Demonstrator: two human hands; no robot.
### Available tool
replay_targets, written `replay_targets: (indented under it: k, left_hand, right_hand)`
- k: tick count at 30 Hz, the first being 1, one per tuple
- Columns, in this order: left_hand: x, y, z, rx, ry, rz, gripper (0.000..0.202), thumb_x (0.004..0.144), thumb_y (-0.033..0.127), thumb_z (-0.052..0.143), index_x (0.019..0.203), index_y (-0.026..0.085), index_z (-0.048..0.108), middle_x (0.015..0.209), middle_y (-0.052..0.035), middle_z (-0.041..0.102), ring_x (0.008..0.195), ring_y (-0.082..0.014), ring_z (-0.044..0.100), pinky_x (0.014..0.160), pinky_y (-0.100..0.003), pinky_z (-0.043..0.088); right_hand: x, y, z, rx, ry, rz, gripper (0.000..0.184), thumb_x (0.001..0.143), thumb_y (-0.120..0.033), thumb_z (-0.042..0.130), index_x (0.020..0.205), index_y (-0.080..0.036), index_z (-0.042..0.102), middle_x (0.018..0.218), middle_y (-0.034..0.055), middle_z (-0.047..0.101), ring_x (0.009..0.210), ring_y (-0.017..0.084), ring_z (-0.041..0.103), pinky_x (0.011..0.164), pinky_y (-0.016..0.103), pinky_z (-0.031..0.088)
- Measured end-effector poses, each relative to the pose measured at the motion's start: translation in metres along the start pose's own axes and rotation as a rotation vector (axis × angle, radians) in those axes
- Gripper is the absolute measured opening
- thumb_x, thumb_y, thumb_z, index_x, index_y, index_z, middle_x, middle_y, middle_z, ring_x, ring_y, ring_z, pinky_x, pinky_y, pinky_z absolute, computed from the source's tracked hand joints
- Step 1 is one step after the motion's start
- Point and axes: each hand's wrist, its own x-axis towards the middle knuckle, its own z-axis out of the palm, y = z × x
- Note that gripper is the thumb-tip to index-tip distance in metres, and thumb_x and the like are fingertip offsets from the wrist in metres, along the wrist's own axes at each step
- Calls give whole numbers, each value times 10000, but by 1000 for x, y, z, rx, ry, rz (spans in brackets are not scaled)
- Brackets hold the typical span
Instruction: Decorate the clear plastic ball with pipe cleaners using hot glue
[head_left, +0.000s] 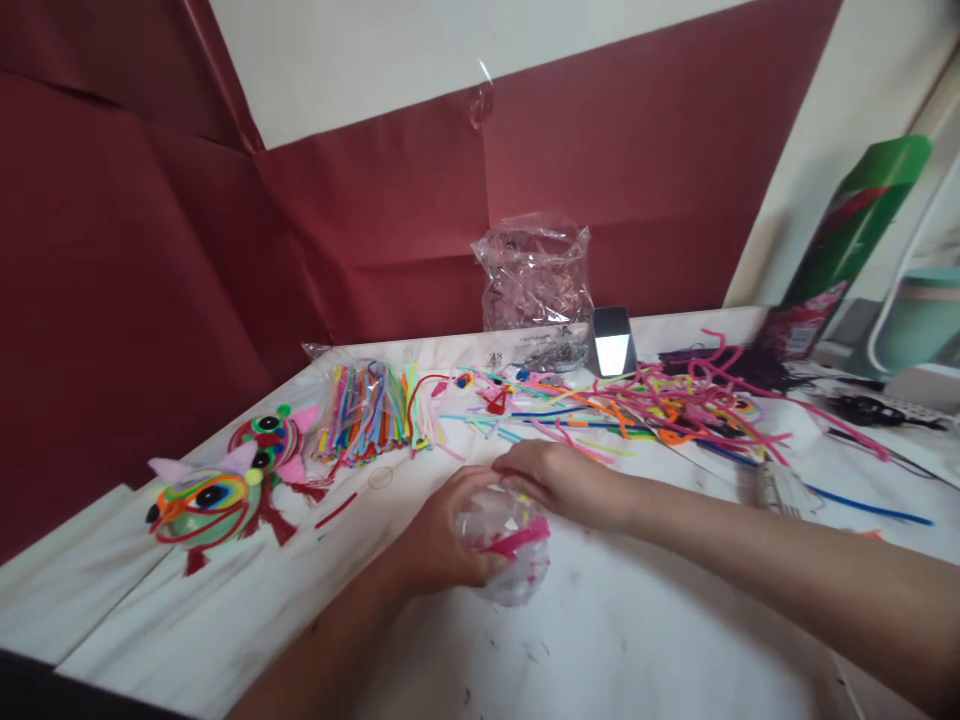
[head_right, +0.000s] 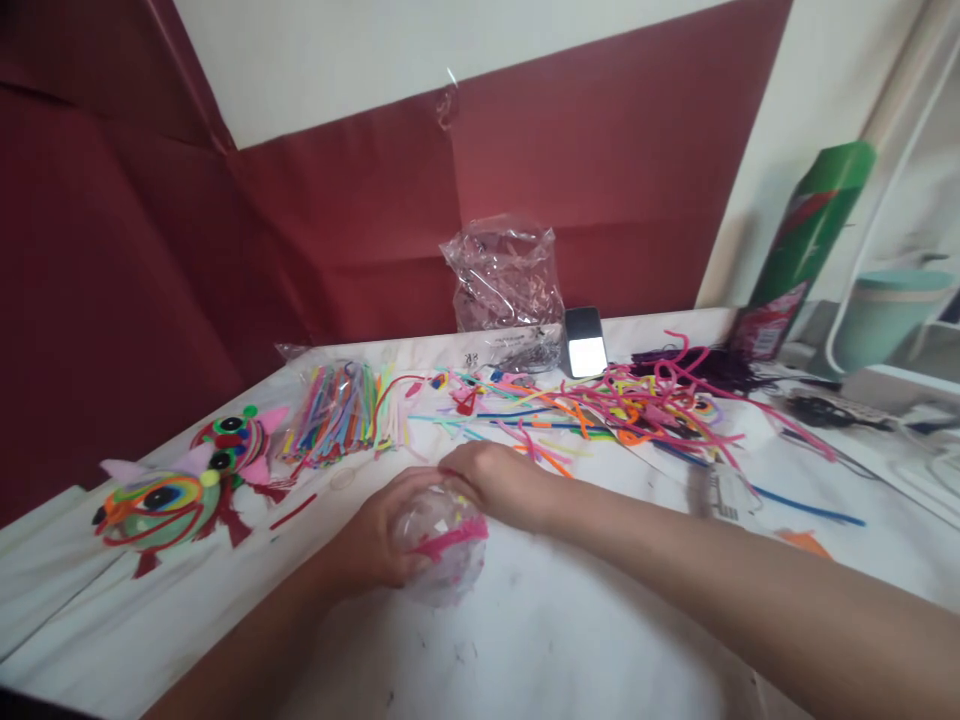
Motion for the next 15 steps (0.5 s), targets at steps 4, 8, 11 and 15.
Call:
replay_targets:
  k: [4,8,11,15]
  left_hand:
    - [0,-2,0,20,-1,1,744,534,239,768,1229,198,504,1298,-111,475,1175,-286,489,974,-384,428]
    - [1,-10,-2,17,9,28,739,546,265,777,1230,194,506,1280,-115,489,1160,-286,499,968,-391,434]
    - [3,-16,-3,12,16,59,715,555,272,777,1213,184,513,1251,-115,514,1149,-283,508,975,-394,425]
    - [3,-16,-4,10,27,59,685,553,228,769,1191,185,523,1241,-115,517,1137,-278,523,970,-391,431]
  right_hand:
    - [3,11,-2,9,-8,72,261,887,-179,407,756,-168,632,711,57,678,627,147,606,591,249,473]
    - [-4,22,-11,-16,-7,137,185,847,-184,456,761,-174,620,683,38,671,581,133,594,538,220,438]
    - [-10,27,-12,-70,35,184,228,878,-242,424,754,-180,605,655,39,654,547,136,567,516,230,399]
    - [-16,37,-11,-139,101,216,282,900,-319,402,737,-188,590,605,33,625,521,142,531,514,247,365]
